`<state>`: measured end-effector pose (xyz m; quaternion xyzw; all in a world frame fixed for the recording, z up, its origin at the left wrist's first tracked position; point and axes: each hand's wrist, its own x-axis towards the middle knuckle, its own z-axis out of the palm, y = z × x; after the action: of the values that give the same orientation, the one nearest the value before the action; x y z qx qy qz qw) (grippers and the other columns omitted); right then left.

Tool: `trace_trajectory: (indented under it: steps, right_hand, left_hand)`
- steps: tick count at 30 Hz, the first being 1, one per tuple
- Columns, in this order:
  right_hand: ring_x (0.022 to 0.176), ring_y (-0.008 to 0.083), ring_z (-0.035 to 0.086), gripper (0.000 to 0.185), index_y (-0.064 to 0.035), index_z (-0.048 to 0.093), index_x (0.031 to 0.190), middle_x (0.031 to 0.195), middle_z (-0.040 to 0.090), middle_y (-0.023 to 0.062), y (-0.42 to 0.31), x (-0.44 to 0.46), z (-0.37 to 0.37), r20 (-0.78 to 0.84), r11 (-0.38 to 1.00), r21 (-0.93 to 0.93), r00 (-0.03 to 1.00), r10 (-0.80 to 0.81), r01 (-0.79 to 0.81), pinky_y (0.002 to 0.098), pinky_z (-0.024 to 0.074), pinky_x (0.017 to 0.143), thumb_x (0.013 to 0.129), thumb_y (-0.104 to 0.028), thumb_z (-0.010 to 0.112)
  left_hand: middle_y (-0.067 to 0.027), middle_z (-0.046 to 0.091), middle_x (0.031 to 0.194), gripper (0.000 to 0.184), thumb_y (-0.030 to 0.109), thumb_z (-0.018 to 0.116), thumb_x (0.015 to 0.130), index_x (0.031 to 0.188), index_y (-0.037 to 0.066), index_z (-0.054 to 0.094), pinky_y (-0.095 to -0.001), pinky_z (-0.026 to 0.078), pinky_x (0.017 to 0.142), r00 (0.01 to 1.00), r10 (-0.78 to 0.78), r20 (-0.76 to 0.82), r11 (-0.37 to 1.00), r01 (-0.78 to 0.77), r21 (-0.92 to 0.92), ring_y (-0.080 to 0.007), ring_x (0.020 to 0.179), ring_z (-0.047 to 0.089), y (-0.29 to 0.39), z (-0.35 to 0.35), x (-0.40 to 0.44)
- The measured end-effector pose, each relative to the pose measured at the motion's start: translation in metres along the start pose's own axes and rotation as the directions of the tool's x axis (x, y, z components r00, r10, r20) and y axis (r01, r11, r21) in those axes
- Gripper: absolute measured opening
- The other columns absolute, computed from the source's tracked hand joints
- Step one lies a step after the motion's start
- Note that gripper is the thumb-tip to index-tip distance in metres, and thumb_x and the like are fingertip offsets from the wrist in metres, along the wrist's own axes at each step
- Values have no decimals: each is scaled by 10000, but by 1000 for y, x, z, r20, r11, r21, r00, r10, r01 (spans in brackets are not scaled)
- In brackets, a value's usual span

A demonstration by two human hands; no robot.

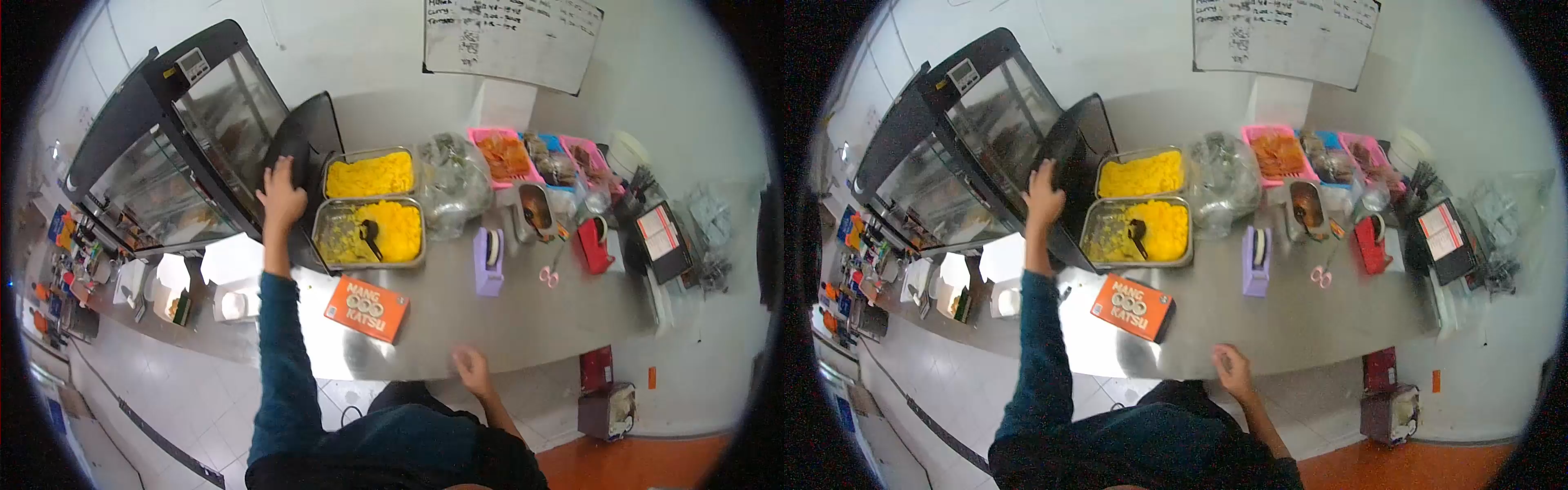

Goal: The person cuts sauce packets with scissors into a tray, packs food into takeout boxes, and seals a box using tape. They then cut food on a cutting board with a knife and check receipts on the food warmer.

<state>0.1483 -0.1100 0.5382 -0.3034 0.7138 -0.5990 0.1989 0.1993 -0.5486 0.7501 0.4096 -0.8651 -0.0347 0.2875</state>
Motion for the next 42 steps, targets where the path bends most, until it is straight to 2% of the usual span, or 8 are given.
trace_trajectory:
  steps: [7, 12, 17, 22, 26, 28, 31, 42]
  right_hand:
    - [1122, 303, 316, 897, -75, 61, 1285, 1275, 189, 189, 9, 77, 104, 107, 942, 272, 979, 172, -195, 396, 337, 877, 669, -240, 691]
    - [1227, 364, 76, 1237, 54, -110, 1249, 1293, 34, 262, 9, 84, 116, 180, 996, -32, 981, -72, 79, 448, 78, 1005, 505, -371, 781]
    - [1239, 374, 62, 1206, 34, -51, 1276, 1324, 42, 251, 12, 95, 102, 400, 979, -95, 908, -128, 180, 441, 85, 1010, 505, -431, 751]
    - [1182, 314, 270, 857, 5, 234, 1244, 1265, 290, 201, 51, 87, 56, 501, 972, -118, 857, -120, 205, 397, 227, 968, 613, -338, 701]
    - [999, 222, 484, 432, 0, 466, 1064, 1110, 479, 117, 54, 81, -22, 461, 960, -111, 843, 278, -256, 306, 378, 849, 697, -146, 642]
    - [881, 189, 522, 383, -7, 467, 1042, 1039, 495, 103, 64, 76, -54, 182, 989, -11, 972, 149, -150, 269, 415, 781, 696, -62, 623]
    - [949, 215, 473, 527, -48, 426, 1086, 1035, 462, 116, 69, 98, -79, -173, 981, -110, 975, 141, -162, 307, 406, 766, 626, -91, 679]
    - [977, 295, 432, 423, -59, 528, 926, 1023, 420, 124, 57, 164, -84, -140, 908, -330, 938, -318, 258, 366, 373, 820, 548, -71, 716]
  left_hand:
    - [-68, 380, 1246, 411, 116, 489, 699, 1108, 95, 474, -614, 156, 914, 909, 385, -161, 861, -291, 417, -324, 1190, 275, 132, 95, -50]
    - [-119, 410, 1219, 413, 242, 527, 699, 1082, 96, 474, -609, 120, 933, 830, 558, 0, 804, -541, 249, -347, 1224, 213, 149, 213, -119]
    - [-131, 408, 1217, 448, 212, 553, 677, 1095, 96, 442, -593, 81, 948, 809, 581, 89, 811, -585, 24, -367, 1227, 186, 161, 207, -147]
    - [-82, 519, 972, 290, 138, 533, 788, 1057, 64, 457, -279, 472, 557, 845, 378, 377, 539, 130, -832, -198, 716, 591, 191, 204, -197]
    - [-51, 533, 924, 317, 276, 536, 811, 1050, 77, 472, -245, 474, 538, 530, 262, 806, 266, 763, -589, -156, 687, 578, 218, 216, -218]
    - [-54, 537, 942, 342, 321, 541, 805, 1046, 83, 490, -250, 482, 553, 368, 208, 906, 89, 915, -392, -163, 695, 579, 231, 196, -206]
    - [-64, 540, 962, 373, 347, 549, 791, 1041, 74, 510, -268, 491, 569, 276, 237, 931, 148, 937, -316, -183, 709, 583, 234, 203, -202]
    - [-157, 497, 1039, 406, 333, 542, 791, 1051, 22, 507, -378, 507, 617, 246, 217, 945, 180, 941, -287, -338, 772, 560, 238, 198, -194]
